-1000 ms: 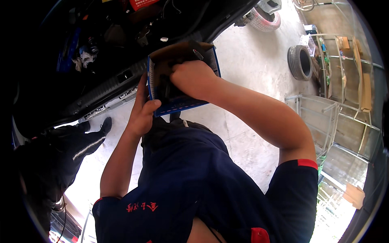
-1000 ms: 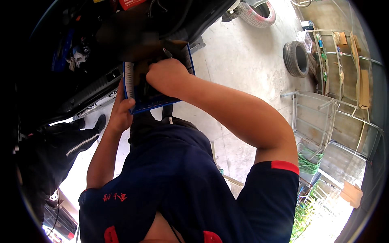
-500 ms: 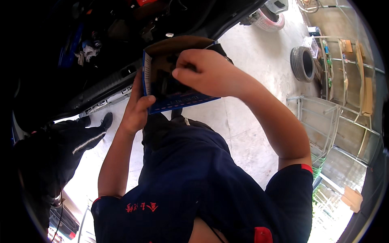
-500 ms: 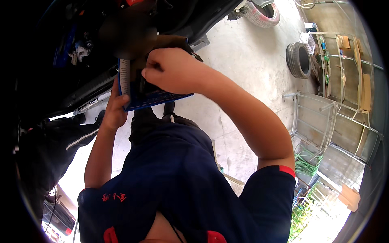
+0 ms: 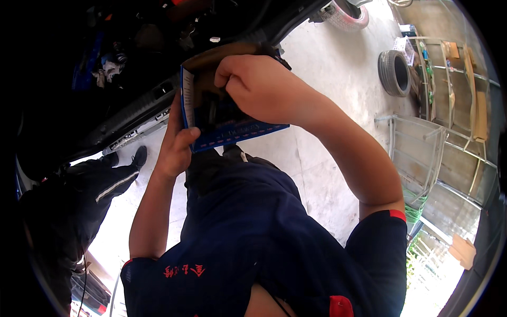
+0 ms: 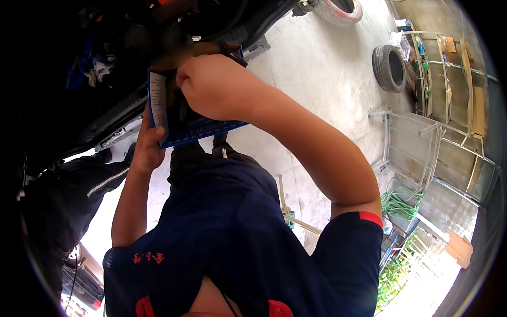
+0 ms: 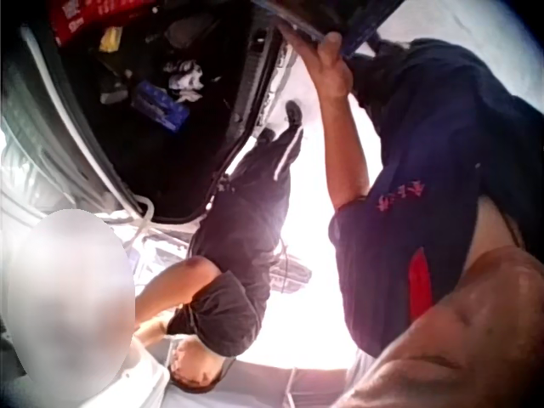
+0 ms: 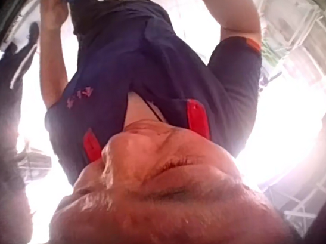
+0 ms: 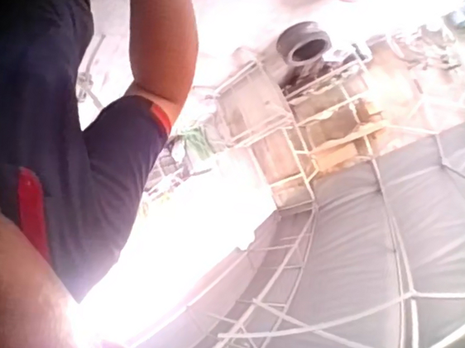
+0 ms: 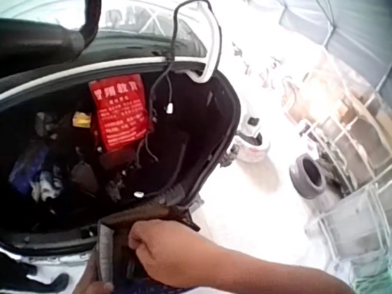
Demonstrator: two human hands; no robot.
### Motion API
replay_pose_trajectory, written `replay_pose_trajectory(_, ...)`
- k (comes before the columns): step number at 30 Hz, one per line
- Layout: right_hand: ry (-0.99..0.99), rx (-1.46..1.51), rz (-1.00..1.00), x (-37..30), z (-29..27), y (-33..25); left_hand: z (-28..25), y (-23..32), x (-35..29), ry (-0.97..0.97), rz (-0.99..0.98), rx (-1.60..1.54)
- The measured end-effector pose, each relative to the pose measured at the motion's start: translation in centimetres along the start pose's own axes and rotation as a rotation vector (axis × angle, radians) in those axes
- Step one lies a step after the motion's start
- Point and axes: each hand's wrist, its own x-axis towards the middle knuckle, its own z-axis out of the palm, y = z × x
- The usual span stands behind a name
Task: The person selects a socket from a tool set, gathers bolts and washers from a box in the trunk, and installs a trunk latch mechanism onto the car trunk lid using a nut driver.
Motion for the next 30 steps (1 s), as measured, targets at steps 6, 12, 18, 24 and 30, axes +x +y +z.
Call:
replay_pose_trajectory(6, -0.137, -0.346, 0.124, 0.7, 2.8, 0.8, 0.6, 0.0, 0.2, -0.011, -0.019, 0.017)
replay_pose_trajectory(12, -0.251, -0.564, 0.01, 1.0, 4.2, 2.4, 0.3, -0.4, 0.2, 0.003, -0.035, -0.003)
replay_pose_trajectory(18, -0.323, -0.543, -0.028, 0.0, 1.4, 0.1, 0.0, 0.1, -0.4, 0.042, -0.042, -0.077)
replay_pose_trajectory(24, 0.013, -0.577, -0.022, -1.2, -0.1, -0.5, -0.3, 0.0, -0.5, 0.027, -0.044, -0.124)
replay_pose_trajectory(30, 0.131, -0.604, -0.044, -2.0, -1.7, -1.5, -0.3, 0.7, -0.5, 0.014, -0.091, -0.123)
